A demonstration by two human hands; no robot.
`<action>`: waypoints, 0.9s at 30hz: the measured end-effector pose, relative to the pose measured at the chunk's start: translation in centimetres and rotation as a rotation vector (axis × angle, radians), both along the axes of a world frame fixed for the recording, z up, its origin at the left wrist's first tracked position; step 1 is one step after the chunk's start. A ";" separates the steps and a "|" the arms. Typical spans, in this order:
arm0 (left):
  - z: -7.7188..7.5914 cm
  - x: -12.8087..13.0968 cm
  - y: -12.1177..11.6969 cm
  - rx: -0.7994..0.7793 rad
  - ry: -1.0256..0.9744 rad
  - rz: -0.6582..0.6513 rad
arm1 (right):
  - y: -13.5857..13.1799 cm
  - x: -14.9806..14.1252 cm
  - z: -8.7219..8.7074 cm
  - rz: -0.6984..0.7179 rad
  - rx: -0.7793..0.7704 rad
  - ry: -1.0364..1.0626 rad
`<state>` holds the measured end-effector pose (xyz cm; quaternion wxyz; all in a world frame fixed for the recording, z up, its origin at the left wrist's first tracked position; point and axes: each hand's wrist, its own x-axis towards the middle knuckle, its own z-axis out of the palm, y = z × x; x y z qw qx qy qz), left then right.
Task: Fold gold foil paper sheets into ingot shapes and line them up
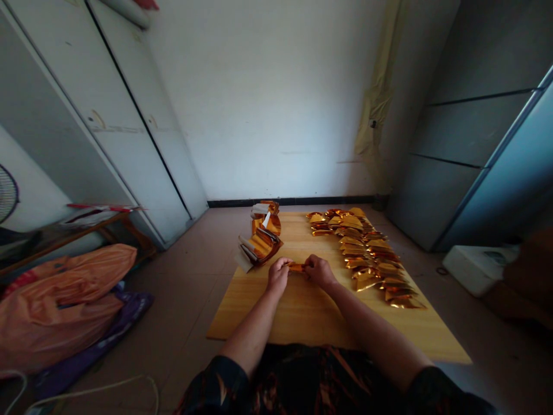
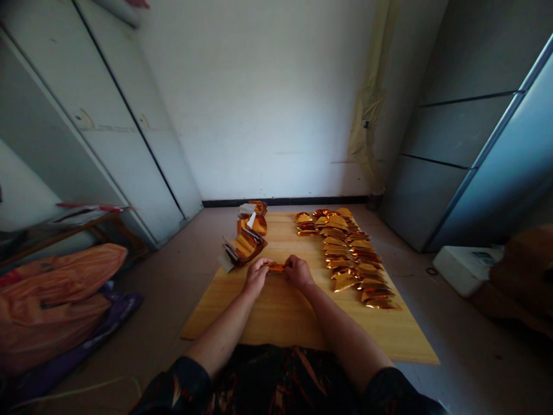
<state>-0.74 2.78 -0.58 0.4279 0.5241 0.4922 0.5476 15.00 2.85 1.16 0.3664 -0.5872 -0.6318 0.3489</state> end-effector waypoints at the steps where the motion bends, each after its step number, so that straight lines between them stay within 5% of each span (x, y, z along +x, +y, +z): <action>1: 0.0 0.0 0.0 0.001 -0.007 0.000 | 0.0 0.0 -0.1 -0.006 0.023 -0.021; 12: -0.5 0.6 0.0 0.097 -0.059 0.032 | -0.2 -0.4 -0.5 -0.128 0.245 -0.164; 27: -1.3 0.4 0.5 0.059 0.060 0.050 | -0.2 0.5 -1.1 -0.099 0.282 -0.050</action>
